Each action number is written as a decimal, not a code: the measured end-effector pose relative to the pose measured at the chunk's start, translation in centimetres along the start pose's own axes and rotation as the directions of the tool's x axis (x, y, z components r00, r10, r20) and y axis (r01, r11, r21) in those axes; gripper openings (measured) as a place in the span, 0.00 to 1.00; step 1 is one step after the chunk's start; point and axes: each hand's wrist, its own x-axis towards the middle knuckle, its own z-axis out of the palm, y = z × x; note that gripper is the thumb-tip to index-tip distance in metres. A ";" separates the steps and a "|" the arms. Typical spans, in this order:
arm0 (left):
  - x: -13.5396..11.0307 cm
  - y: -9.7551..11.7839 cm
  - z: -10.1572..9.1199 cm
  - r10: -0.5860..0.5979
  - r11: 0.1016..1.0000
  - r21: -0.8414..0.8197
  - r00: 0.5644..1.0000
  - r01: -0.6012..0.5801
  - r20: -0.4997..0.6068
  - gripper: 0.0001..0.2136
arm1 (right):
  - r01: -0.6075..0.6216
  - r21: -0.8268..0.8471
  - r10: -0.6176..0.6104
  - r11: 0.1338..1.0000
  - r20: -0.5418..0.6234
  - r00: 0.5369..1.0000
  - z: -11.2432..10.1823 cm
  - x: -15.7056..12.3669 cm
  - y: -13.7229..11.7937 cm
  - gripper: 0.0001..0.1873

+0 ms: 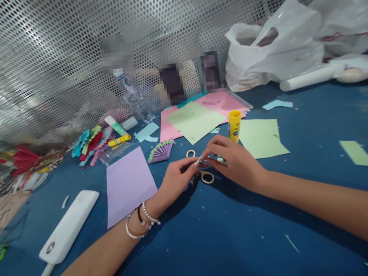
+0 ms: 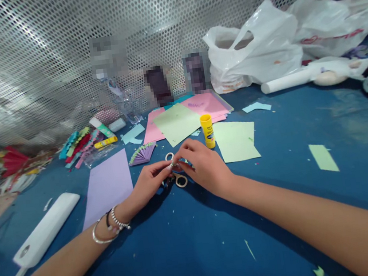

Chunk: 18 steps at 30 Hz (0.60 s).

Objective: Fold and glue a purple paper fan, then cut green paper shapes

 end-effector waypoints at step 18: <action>-0.3 0.0 0.1 0.024 1.000 0.016 0.999 -0.023 -0.042 0.15 | -0.024 -0.009 0.024 1.000 0.038 0.999 -0.1 0.0 -0.2 0.07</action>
